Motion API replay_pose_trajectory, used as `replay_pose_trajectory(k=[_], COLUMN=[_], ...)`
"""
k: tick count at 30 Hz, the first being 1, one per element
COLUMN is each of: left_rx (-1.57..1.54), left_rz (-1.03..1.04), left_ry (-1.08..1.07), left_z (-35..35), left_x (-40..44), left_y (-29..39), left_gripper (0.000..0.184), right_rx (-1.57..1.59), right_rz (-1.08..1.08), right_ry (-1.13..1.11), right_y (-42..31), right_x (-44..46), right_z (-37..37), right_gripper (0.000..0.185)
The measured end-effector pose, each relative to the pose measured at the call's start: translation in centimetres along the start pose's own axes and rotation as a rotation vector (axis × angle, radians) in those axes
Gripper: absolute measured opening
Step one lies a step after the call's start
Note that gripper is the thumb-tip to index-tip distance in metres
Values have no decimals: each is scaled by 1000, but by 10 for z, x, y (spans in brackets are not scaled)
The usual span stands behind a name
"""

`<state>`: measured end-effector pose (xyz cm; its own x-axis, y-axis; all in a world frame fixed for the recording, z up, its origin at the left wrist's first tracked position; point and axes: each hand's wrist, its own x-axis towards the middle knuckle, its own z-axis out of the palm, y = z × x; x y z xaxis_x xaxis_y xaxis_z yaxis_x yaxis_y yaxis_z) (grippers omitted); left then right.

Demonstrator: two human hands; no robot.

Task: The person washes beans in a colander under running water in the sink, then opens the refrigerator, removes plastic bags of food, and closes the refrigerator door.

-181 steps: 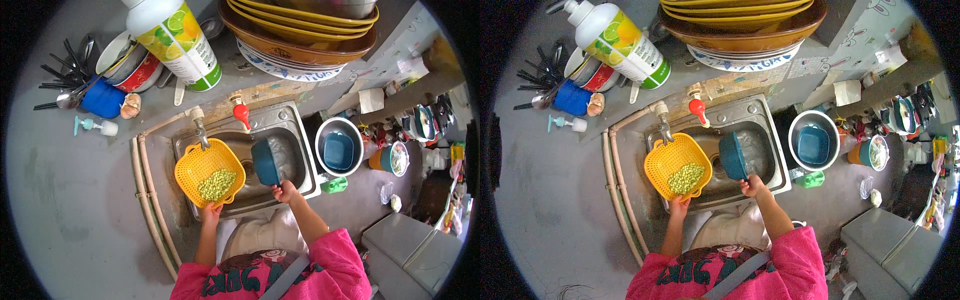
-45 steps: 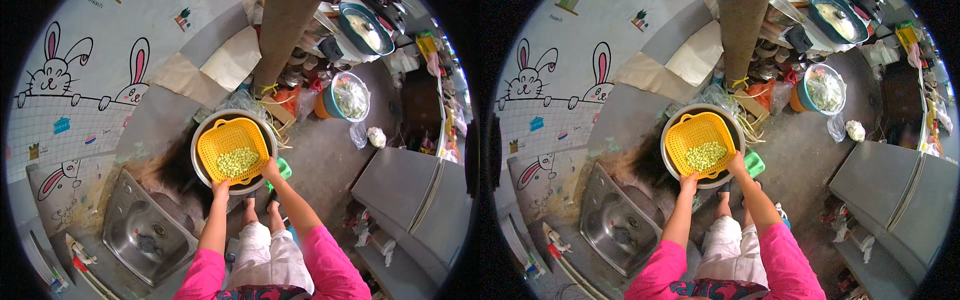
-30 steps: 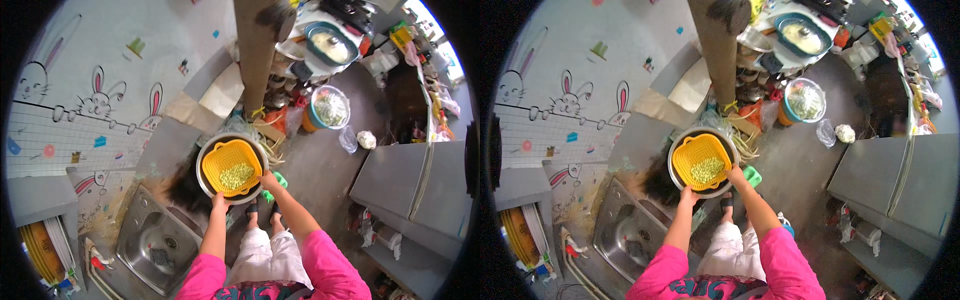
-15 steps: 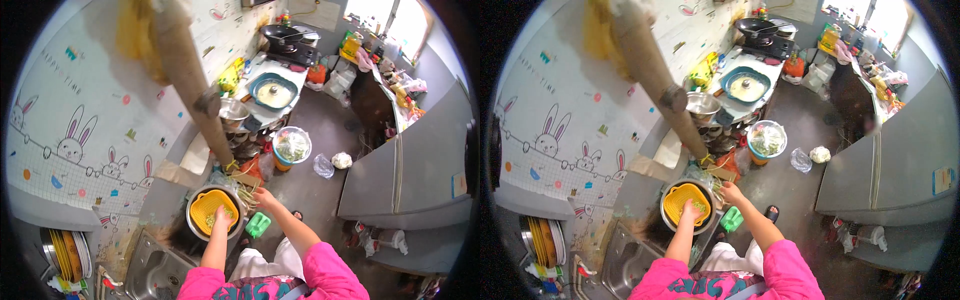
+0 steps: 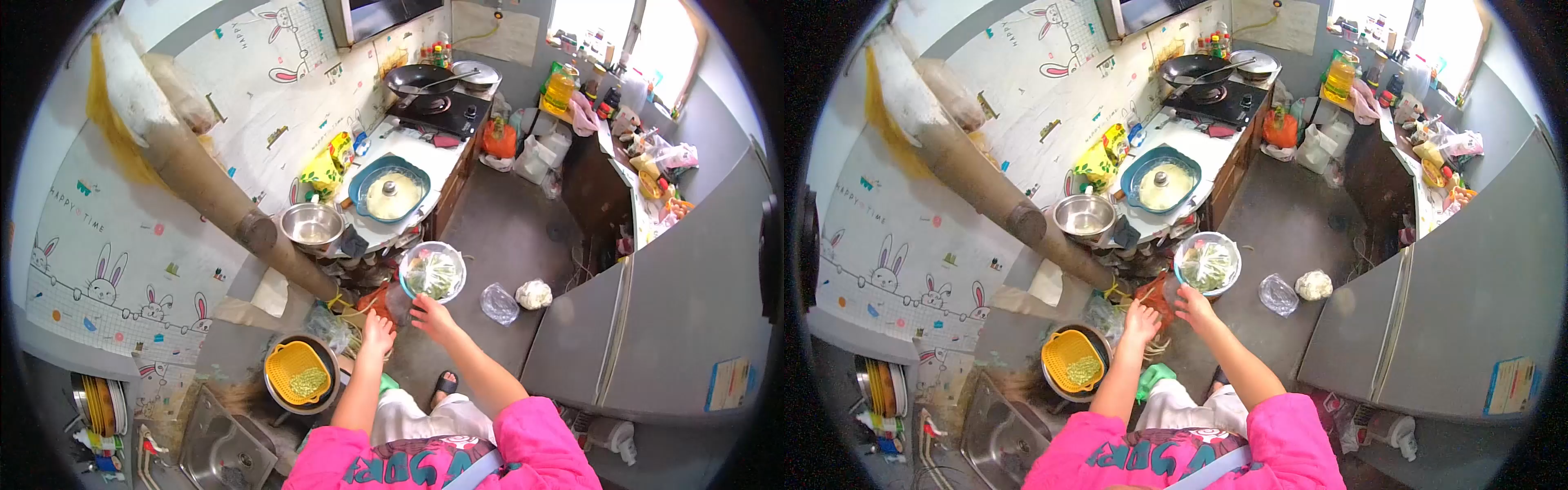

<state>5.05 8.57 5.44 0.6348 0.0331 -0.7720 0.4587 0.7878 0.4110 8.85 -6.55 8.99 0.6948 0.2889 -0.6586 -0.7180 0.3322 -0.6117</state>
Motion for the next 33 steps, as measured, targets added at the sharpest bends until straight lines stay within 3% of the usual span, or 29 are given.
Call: replay_pose_trajectory(k=[7,14,23,27,28,31,33], left_rx=[-115,-122,-190,-322,-372,-618,-615], left_rz=[43,47,13,-11,-14,-186,-111], left_ry=[-85,-86,-105,24,114,1,61], left_z=[65,105,153,181,194,173,173], left_x=[21,49,154,201,205,260,272], left_y=[-13,-9,59,93,100,109,107], left_gripper=[71,68,77,80,74,64,49], right_rx=[318,331,330,333,344,339,292], right_rz=[-45,-45,-15,-19,-15,44,55], right_ry=[-26,-3,-2,13,18,29,30], right_y=[-42,-75,-144,-177,-180,-187,-195], right_x=[12,37,129,154,161,174,178], right_z=[-20,-40,-58,-48,-47,-44,-43], right_gripper=[49,47,44,43,43,44,43])
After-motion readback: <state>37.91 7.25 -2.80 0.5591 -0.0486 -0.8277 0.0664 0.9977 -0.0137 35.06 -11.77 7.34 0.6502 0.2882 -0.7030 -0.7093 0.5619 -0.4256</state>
